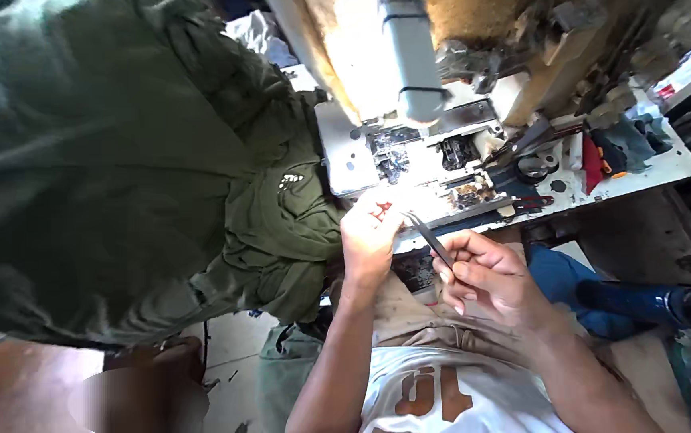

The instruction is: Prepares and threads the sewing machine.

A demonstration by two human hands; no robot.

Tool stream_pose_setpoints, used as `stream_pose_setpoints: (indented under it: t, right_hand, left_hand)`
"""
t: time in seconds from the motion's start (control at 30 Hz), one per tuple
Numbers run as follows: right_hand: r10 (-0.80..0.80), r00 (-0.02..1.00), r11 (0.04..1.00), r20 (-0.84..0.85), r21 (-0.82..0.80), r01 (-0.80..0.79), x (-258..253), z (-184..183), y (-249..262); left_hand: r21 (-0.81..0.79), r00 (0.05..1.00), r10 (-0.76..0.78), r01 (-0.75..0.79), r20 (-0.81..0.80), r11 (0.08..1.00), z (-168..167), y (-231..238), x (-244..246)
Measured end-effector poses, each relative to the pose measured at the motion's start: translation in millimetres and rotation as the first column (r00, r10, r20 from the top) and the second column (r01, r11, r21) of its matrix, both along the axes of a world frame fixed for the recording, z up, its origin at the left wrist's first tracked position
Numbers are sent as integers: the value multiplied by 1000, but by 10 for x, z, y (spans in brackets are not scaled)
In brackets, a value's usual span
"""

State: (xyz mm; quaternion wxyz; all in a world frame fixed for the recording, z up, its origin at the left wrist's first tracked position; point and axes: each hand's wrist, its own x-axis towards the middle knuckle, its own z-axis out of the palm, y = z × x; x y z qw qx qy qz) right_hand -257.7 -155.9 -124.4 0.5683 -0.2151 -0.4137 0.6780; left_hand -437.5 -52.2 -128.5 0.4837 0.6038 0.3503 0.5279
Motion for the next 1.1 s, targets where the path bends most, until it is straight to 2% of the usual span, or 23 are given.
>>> stream_pose_setpoints:
  t: [0.17,0.23,0.33,0.43,0.5,0.8,1.1]
  right_hand:
    - [-1,998,1000,-60,22,2,-259,54,133]
    - [-31,999,999,-41,-13,30,-296,32,142]
    - [-140,986,990,89,-20,142,-359,54,144]
    - [-274,910,961,310,62,269,-376,63,153]
    - [-296,872,955,390,86,285,-370,56,167]
    - [-236,851,968,469,41,247,-405,51,197]
    - [-217,866,971,450,10,238,-346,21,188]
  left_hand:
    - [-241,947,13,69,322,968,0,-39,-77]
    - [-286,921,14,106,389,952,-15,-53,-91]
    - [-281,914,-13,138,406,950,-57,-52,-86]
    - [-288,902,-2,140,432,947,-79,-51,-63]
    - [-290,896,5,138,443,947,-75,-52,-58]
    - [-210,924,-5,91,381,973,-70,-60,-68]
    - [-182,947,-13,75,321,980,-86,-76,-13]
